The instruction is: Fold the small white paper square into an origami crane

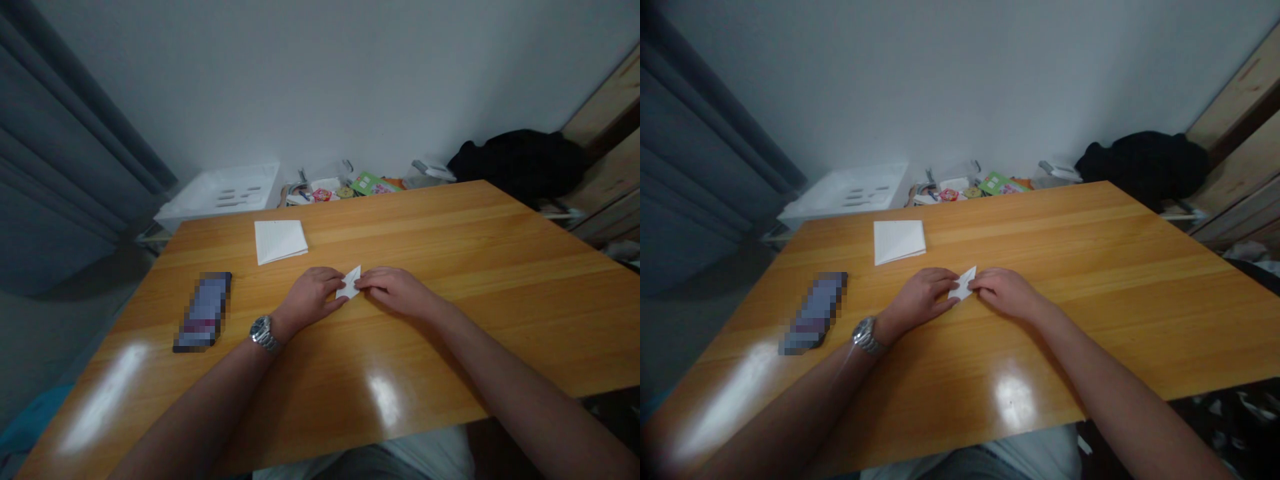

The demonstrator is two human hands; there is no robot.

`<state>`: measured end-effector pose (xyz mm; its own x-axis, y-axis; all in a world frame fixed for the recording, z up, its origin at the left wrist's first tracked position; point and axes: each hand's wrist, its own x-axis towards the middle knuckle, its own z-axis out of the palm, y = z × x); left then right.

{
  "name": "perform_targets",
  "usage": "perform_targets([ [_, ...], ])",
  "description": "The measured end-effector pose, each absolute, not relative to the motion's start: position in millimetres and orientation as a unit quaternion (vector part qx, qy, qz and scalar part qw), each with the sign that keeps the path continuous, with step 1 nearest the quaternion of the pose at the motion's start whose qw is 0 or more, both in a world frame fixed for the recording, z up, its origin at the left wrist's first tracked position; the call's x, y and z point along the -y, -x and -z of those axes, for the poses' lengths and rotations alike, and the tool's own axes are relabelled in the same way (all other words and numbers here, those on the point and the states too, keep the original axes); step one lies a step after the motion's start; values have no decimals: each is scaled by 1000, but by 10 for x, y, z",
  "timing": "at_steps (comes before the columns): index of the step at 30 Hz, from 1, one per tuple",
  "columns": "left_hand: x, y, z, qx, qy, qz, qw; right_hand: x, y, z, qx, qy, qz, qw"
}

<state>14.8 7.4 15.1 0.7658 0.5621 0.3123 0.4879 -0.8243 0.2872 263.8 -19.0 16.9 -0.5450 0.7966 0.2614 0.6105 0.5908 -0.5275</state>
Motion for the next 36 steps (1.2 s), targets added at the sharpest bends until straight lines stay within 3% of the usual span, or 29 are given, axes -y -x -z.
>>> perform_targets([
  [9,-141,-105,-70,-282,-935,-190,96,150,-2628,-126,864,386,-136,292],
  [18,-175,-106,-55,-280,-935,-194,103,152,-2605,-32,874,387,-158,248],
  [36,-9,-258,-85,-305,-931,-186,78,126,-2570,11,871,377,-153,275],
])
